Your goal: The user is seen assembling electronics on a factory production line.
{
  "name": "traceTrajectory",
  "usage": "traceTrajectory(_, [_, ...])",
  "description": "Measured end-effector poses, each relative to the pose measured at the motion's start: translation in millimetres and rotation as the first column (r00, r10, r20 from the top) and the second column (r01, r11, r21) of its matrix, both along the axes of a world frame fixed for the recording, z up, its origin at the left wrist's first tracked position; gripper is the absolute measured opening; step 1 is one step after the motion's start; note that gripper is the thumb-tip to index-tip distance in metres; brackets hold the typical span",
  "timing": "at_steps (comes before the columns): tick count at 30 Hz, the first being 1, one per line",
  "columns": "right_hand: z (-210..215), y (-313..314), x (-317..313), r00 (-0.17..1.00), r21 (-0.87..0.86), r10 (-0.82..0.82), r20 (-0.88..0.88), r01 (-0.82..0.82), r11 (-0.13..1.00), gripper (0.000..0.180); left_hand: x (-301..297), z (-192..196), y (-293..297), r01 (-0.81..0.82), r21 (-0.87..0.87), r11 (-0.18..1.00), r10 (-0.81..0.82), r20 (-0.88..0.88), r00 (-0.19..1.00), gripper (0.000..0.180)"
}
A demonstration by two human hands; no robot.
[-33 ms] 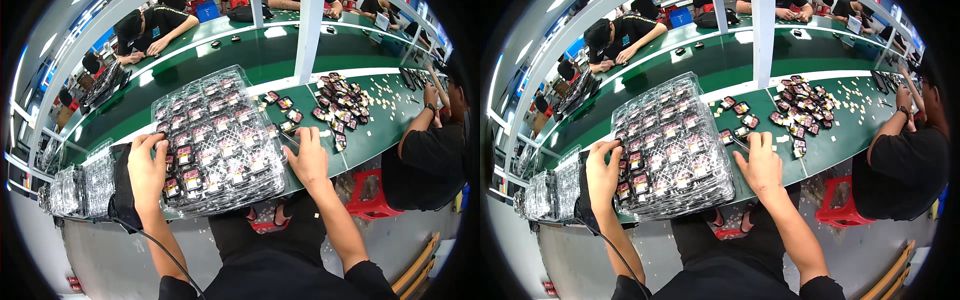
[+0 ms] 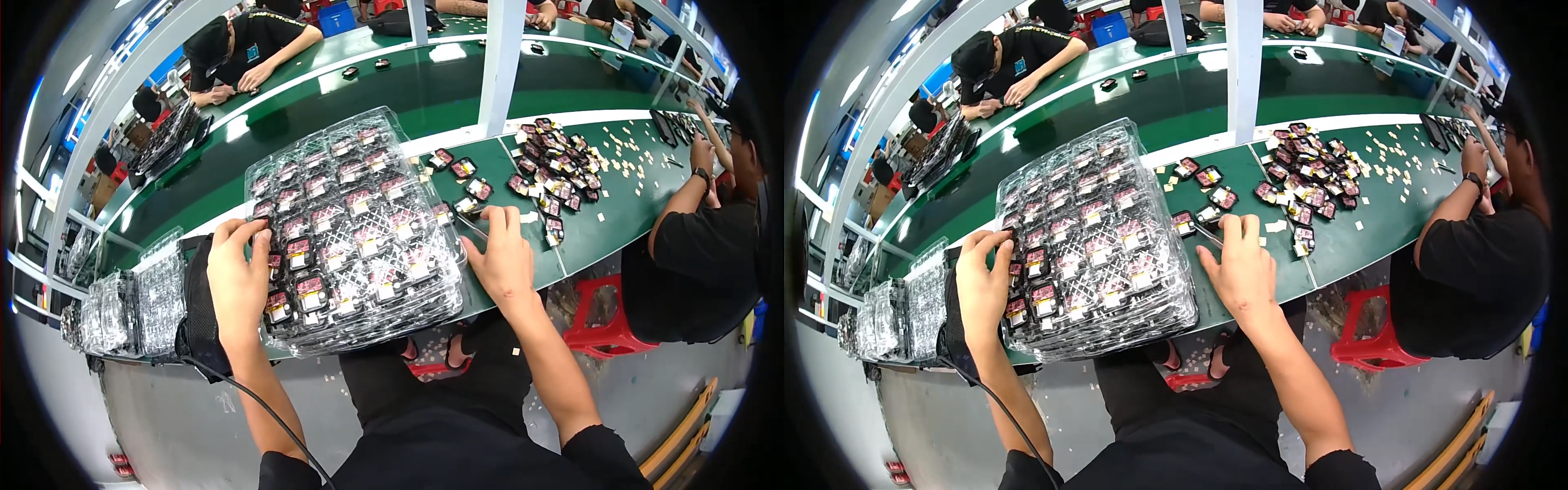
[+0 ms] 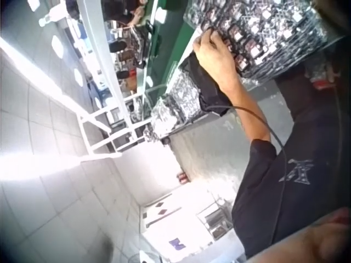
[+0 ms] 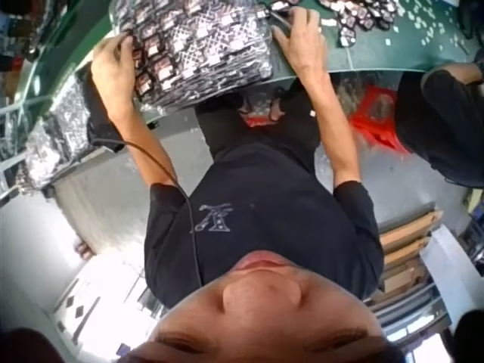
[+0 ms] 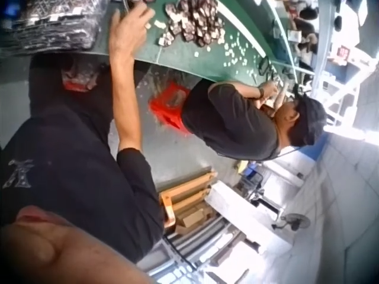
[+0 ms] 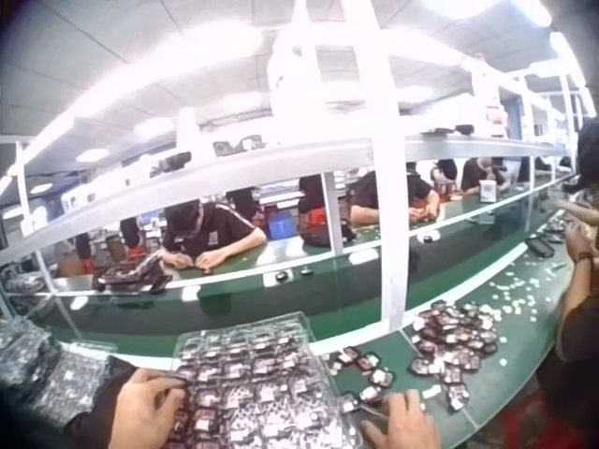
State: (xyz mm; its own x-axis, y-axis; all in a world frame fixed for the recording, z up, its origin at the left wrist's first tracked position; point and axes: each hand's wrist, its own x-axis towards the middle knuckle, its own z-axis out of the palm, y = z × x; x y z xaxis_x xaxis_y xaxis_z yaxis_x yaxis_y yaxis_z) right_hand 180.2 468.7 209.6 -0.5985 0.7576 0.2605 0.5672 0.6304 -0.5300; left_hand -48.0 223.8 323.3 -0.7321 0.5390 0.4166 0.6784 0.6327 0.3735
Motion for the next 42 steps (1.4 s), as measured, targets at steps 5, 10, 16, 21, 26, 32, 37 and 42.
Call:
traceTrajectory(5, [7, 6, 0, 1.0, -0.017, 0.001, 0.023, -0.001, 1.0, 0.062, -5, -8, -1, 0.105, 0.007, 0.994, -0.104, -0.024, 0.994, 0.024])
traceTrajectory(10, [-4, 19, -9, 0.998, 0.054, 0.055, 0.041, -0.057, 0.997, 0.037, -1, 0, 3, 0.084, -0.048, 0.995, -0.085, -0.022, 0.996, 0.022])
traceTrajectory(16, [4, 18, -10, 0.998, -0.021, 0.014, 0.056, -0.012, 1.0, 0.036, 0, 1, 3, 0.085, -0.064, 0.994, -0.087, -0.03, 0.996, 0.022])
traceTrajectory(21, [3, 16, -2, 0.997, -0.007, 0.024, 0.077, -0.023, 1.0, 0.031, -1, -6, 8, 0.094, -0.016, 0.995, -0.095, -0.075, 0.993, 0.024])
traceTrajectory(26, [-1, 11, 13, 0.992, 0.098, 0.084, 0.09, -0.093, 0.991, 0.028, -4, -4, 4, 0.083, -0.006, 0.997, -0.083, -0.025, 0.996, 0.029])
traceTrajectory(32, [0, 2, 44, 0.985, 0.051, 0.172, 0.012, -0.172, 0.984, 0.027, 6, -3, 8, 0.014, 0.124, 0.992, 0.007, -0.163, 0.987, 0.04])
traceTrajectory(37, [3, -8, 65, 0.976, 0.159, 0.168, -0.139, -0.145, 0.976, 0.031, 60, -1, 8, 0.286, 0.384, 0.878, -0.167, -0.315, 0.934, 0.032])
traceTrajectory(42, [11, -24, 96, 0.887, 0.524, 0.36, -0.288, -0.169, 0.835, 0.034, 139, -26, 6, 0.714, 0.412, 0.565, -0.785, 0.002, 0.62, 0.028])
